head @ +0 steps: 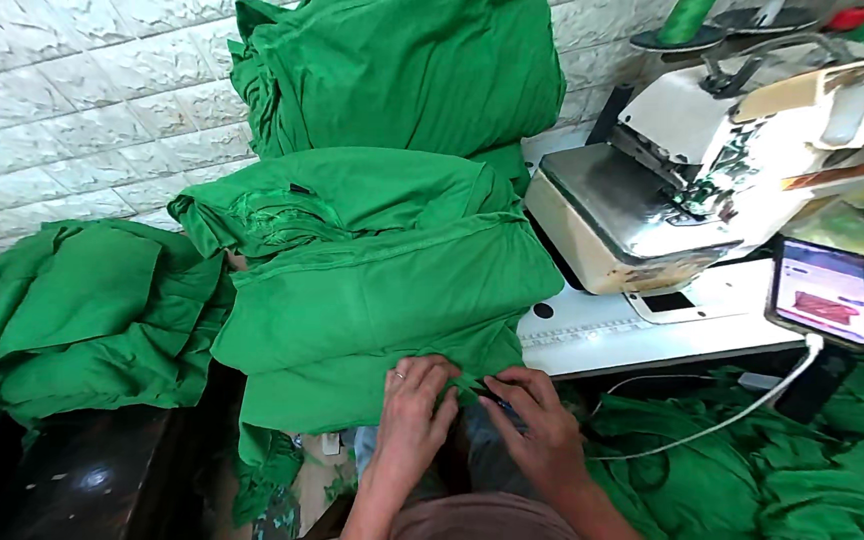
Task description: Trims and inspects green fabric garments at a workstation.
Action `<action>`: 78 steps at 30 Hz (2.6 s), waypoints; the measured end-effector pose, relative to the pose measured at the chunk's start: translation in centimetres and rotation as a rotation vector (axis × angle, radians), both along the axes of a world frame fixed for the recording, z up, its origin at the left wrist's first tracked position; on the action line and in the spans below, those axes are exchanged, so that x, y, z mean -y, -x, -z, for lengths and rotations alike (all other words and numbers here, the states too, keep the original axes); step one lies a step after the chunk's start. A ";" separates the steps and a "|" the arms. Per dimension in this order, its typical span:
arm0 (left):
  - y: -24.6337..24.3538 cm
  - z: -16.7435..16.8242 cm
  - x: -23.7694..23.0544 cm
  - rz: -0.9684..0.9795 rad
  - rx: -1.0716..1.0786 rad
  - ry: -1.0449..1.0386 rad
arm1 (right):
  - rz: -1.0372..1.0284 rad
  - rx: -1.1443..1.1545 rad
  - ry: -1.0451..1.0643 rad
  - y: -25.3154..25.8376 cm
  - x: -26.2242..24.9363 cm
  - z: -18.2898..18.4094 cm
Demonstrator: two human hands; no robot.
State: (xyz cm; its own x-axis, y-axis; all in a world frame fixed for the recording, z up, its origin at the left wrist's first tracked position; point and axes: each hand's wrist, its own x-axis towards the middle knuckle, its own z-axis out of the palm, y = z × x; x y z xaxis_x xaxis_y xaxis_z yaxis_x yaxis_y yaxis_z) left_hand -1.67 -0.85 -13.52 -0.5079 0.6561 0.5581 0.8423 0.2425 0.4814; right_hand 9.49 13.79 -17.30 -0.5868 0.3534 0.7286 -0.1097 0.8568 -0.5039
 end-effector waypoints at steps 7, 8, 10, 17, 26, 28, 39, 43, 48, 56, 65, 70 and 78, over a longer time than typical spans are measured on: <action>0.2 -0.8 -1.0 -0.055 -0.042 -0.022 | 0.141 -0.003 -0.098 -0.3 -0.3 0.4; 0.3 -0.9 -1.0 -0.054 -0.058 -0.031 | 0.161 -0.023 -0.126 -0.3 -0.5 1.0; 0.4 -0.8 -1.1 -0.045 -0.098 -0.052 | 0.170 -0.059 -0.154 -0.3 -0.9 2.3; 1.0 -1.3 -1.7 -0.003 -0.109 -0.073 | -0.005 -0.143 0.085 -0.8 -1.1 0.2; 0.0 -2.0 -3.6 -0.004 -0.129 -0.044 | -0.038 0.031 0.523 -1.1 -2.3 -2.2; -0.3 -1.7 -3.8 0.057 -0.015 -0.064 | -0.049 0.029 0.538 -1.0 -2.3 -2.2; 1.3 -2.9 -2.9 0.097 0.347 0.042 | 0.081 0.256 0.378 -1.8 -3.0 -2.9; 1.2 -3.1 -2.6 0.148 0.290 0.051 | 0.084 0.344 0.312 -2.8 -3.7 -5.3; 0.8 -2.9 -3.0 0.156 0.195 0.123 | -0.251 0.239 0.436 -1.8 -3.2 -5.9; 2.1 -3.4 -2.4 0.163 0.319 0.133 | -0.146 0.460 0.281 -0.6 -2.3 -5.2; 1.6 -2.5 -2.9 0.092 0.331 0.061 | -0.114 0.607 0.117 0.2 -2.3 -7.2; 1.5 -2.4 -2.8 0.089 0.354 0.047 | -0.075 0.579 -0.036 0.6 -2.0 -7.4; 1.5 -2.1 -2.8 0.092 0.379 0.007 | -0.050 0.505 -0.088 1.1 -1.5 -6.7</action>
State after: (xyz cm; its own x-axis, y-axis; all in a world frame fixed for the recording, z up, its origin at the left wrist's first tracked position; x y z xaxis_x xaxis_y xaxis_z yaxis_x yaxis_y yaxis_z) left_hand -3.20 1.97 -11.47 -0.6165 0.7115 0.3372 0.6232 0.1792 0.7613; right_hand 8.35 15.33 -10.61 -0.8879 0.2660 0.3754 0.0872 0.8984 -0.4303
